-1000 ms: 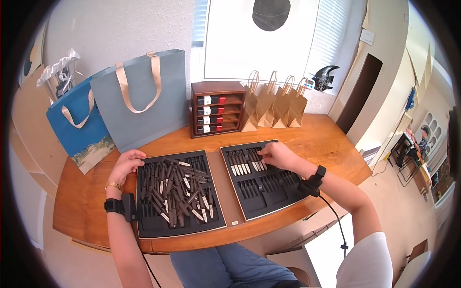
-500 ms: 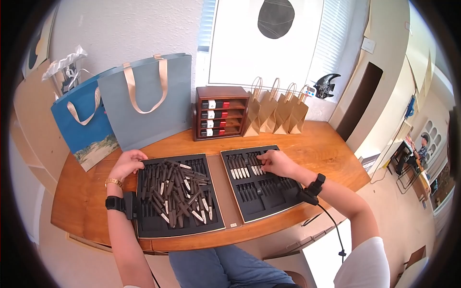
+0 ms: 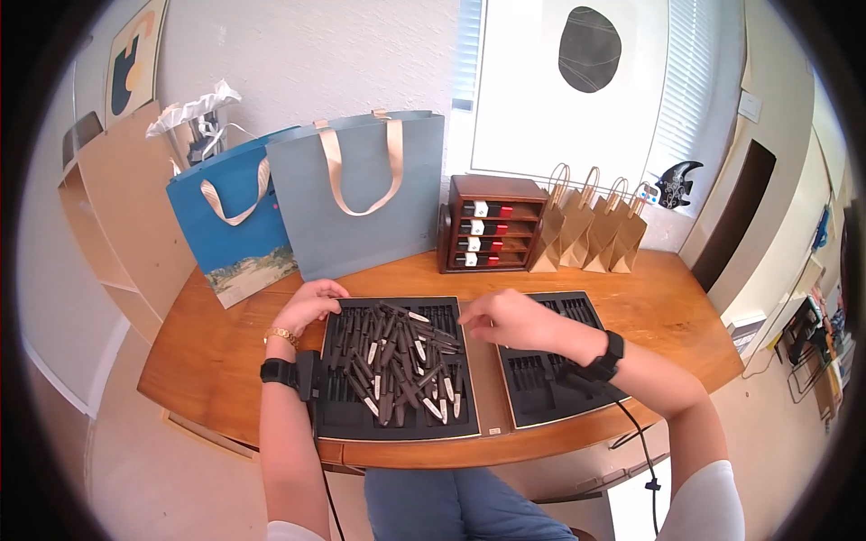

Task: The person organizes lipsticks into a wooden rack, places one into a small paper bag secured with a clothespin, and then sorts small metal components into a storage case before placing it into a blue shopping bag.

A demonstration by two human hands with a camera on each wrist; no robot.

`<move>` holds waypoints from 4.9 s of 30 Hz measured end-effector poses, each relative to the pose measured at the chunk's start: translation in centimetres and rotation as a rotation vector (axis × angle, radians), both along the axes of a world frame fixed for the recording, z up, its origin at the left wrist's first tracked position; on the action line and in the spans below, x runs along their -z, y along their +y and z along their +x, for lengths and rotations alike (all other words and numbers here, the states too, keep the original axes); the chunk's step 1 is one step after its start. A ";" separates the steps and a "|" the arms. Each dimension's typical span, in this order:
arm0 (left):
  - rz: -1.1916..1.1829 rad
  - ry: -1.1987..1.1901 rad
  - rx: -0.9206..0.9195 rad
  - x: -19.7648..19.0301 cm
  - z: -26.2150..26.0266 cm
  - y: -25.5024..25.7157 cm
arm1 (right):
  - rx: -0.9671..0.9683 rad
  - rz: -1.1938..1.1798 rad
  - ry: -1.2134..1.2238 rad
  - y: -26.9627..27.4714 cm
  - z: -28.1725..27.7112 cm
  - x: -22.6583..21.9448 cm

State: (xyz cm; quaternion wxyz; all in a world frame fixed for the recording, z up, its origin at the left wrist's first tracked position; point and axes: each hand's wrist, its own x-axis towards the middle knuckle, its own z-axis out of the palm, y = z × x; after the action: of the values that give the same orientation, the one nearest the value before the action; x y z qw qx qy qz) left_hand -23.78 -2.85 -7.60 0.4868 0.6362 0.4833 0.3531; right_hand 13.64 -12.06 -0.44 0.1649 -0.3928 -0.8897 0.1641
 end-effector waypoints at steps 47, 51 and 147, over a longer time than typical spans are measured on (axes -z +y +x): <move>-0.026 -0.019 -0.033 -0.3 0.4 -0.4 | 0.717 -0.314 0.328 -0.8 14.1 4.7; -0.029 -0.012 -0.024 -0.3 0.4 -0.3 | 0.628 -0.026 0.023 -1.4 13.6 4.3; -0.002 -0.004 -0.056 -0.5 0.8 -0.7 | 0.068 0.026 -0.430 -1.6 12.7 2.3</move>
State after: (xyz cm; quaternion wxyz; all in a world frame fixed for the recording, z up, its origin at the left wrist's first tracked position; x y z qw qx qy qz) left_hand -22.99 -3.57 -7.14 0.4785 0.6213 0.5002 0.3672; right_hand 26.37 -13.71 -2.78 -0.0181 -0.4464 -0.8927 0.0593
